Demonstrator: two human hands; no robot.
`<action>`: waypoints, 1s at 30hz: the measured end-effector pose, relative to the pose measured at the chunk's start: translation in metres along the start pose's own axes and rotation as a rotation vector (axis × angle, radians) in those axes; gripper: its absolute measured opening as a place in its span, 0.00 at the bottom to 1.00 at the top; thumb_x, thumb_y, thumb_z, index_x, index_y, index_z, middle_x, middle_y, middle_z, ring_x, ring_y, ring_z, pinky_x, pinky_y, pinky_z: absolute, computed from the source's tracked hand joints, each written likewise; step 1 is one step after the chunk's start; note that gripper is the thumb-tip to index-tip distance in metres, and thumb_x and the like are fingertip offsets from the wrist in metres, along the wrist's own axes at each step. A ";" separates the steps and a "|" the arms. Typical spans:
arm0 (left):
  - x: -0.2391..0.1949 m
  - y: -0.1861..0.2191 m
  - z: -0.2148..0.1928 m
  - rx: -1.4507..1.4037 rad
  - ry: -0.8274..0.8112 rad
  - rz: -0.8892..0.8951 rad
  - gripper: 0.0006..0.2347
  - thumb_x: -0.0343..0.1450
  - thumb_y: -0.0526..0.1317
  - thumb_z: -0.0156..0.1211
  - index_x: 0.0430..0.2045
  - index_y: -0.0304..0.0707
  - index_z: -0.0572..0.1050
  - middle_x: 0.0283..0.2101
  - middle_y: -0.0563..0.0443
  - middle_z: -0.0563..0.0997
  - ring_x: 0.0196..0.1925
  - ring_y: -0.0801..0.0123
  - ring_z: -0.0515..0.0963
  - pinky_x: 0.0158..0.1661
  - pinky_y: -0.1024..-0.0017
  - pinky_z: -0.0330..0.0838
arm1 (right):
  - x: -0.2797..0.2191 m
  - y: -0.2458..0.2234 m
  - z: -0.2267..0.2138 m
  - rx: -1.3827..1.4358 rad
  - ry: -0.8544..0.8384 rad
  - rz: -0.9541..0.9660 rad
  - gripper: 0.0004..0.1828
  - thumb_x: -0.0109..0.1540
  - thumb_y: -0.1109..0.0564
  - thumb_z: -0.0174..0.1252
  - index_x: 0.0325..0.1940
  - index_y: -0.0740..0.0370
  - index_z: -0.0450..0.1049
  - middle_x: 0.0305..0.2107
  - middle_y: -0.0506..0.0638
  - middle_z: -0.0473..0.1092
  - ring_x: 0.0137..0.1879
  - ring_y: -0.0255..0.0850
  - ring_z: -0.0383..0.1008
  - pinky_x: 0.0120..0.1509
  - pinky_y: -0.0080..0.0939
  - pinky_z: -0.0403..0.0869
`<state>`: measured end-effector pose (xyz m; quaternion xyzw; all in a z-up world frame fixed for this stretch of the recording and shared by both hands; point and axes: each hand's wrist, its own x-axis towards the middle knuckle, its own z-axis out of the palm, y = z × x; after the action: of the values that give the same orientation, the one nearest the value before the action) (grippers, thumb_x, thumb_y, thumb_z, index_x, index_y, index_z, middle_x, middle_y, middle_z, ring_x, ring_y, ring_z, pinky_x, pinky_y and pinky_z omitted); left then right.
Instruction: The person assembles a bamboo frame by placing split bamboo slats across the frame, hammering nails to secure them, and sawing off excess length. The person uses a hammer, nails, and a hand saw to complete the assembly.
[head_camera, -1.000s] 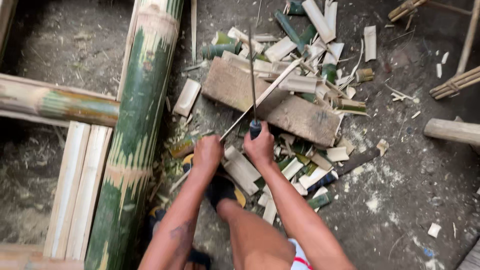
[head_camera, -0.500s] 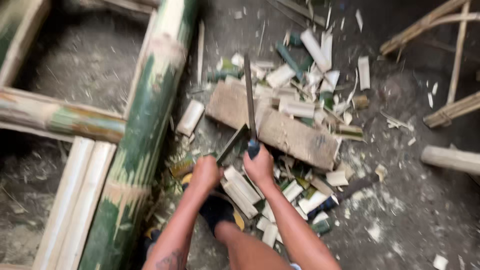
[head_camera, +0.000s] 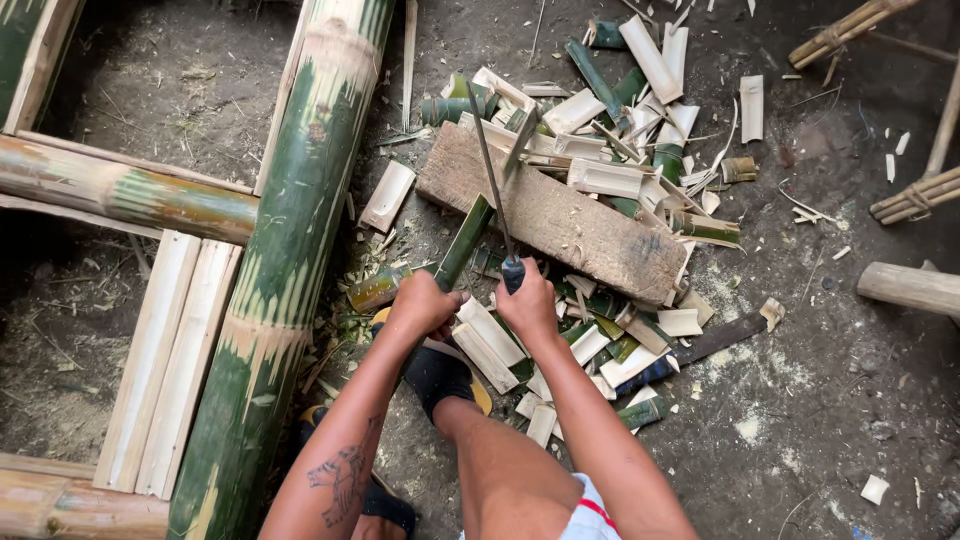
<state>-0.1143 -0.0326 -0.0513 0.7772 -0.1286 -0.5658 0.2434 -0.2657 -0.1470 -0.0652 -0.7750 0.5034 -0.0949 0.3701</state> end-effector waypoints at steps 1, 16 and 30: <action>0.000 0.001 -0.004 -0.143 -0.032 0.004 0.16 0.69 0.42 0.69 0.19 0.22 0.78 0.18 0.40 0.80 0.16 0.62 0.81 0.20 0.64 0.76 | 0.001 0.005 0.007 0.028 0.000 0.006 0.14 0.58 0.54 0.62 0.43 0.64 0.72 0.29 0.64 0.77 0.40 0.61 0.80 0.42 0.55 0.77; -0.126 -0.065 -0.196 0.546 0.401 -0.008 0.26 0.69 0.51 0.58 0.54 0.25 0.70 0.56 0.28 0.76 0.53 0.41 0.79 0.54 0.53 0.75 | -0.060 -0.003 0.025 -0.491 0.015 -0.168 0.34 0.56 0.48 0.66 0.56 0.73 0.64 0.49 0.69 0.67 0.59 0.67 0.66 0.61 0.62 0.64; -0.058 -0.235 -0.226 -2.147 0.923 0.573 0.17 0.72 0.43 0.58 0.54 0.37 0.67 0.54 0.41 0.75 0.55 0.53 0.78 0.54 0.51 0.78 | -0.043 -0.348 0.239 -0.574 -0.660 -1.507 0.36 0.62 0.46 0.62 0.72 0.55 0.61 0.53 0.57 0.68 0.63 0.54 0.65 0.66 0.71 0.57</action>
<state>0.0618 0.2470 -0.0726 0.2504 0.3393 0.0219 0.9064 0.0849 0.0804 0.0084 -0.9529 -0.2720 0.0455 0.1260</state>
